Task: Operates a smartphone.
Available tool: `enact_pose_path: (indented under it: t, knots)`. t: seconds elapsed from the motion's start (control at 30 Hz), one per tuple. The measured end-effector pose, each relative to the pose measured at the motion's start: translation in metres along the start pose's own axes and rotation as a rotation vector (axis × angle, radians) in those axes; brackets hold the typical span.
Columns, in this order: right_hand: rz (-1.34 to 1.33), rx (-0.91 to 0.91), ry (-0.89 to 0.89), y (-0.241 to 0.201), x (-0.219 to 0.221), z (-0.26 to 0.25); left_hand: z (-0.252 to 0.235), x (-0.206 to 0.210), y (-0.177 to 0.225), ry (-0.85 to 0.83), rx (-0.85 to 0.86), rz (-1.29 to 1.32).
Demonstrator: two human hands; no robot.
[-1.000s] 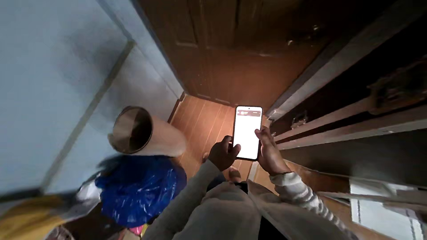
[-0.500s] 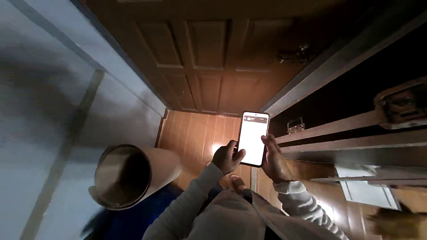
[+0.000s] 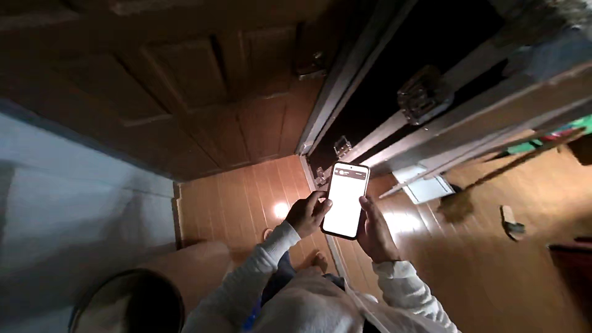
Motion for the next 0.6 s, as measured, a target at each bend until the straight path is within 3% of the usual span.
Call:
enact_pose_path:
  t: [0.27, 0.6]
  knots:
    - [-0.141, -0.103, 0.103, 0.002, -0.077, 0.058, -0.030, 0.081, 0.034, -0.151, 0.122, -0.106]
    - [-0.226, -0.179, 0.124, 0.019, -0.187, 0.144, -0.026, 0.222, 0.070, -0.413, -0.019, -0.289]
Point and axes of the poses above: each hand's wrist, its own z-axis away from the middle knuckle, its own x-axis out of the palm, y = z × x, the point moved 6 cm from there along -z, towards the middle knuckle, and after that the axes turned 12 degrees about -y, right-handed, at the moved point
